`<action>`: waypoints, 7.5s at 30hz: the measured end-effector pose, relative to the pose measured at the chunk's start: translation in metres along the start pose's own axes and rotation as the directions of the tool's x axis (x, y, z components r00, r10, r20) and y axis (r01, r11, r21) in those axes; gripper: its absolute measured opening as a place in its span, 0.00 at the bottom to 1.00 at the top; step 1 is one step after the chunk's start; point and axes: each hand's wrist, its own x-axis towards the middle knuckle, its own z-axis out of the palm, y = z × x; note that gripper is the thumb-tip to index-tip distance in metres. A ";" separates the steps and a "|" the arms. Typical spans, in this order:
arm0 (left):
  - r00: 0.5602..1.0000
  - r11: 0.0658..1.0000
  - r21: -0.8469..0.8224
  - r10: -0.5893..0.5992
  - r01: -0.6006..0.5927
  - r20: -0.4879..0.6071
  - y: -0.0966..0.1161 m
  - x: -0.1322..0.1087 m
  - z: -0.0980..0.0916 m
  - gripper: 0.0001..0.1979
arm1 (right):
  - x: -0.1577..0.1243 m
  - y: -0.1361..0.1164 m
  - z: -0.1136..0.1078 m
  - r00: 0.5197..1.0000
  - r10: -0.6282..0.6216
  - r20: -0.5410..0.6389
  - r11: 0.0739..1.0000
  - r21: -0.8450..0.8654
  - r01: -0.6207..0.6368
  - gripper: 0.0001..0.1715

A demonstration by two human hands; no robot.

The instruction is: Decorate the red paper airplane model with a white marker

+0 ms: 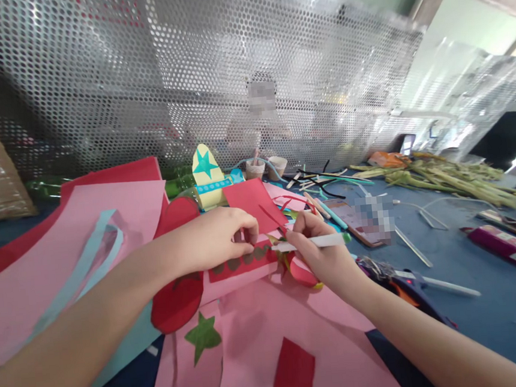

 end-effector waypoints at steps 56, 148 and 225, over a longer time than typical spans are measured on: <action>1.000 1.000 0.015 -0.007 0.007 0.003 0.002 0.001 -0.001 0.04 | 0.001 -0.006 -0.002 0.998 0.054 0.037 0.991 0.118 -0.058 0.13; 0.999 0.999 -0.022 -0.034 0.034 0.016 -0.002 0.003 0.001 0.05 | 0.001 -0.002 0.001 0.993 0.008 0.119 0.991 0.132 -0.024 0.15; 1.000 1.000 0.004 0.013 -0.013 0.006 -0.003 0.002 0.000 0.05 | 0.003 -0.004 -0.002 0.998 -0.017 0.061 0.999 0.050 0.014 0.15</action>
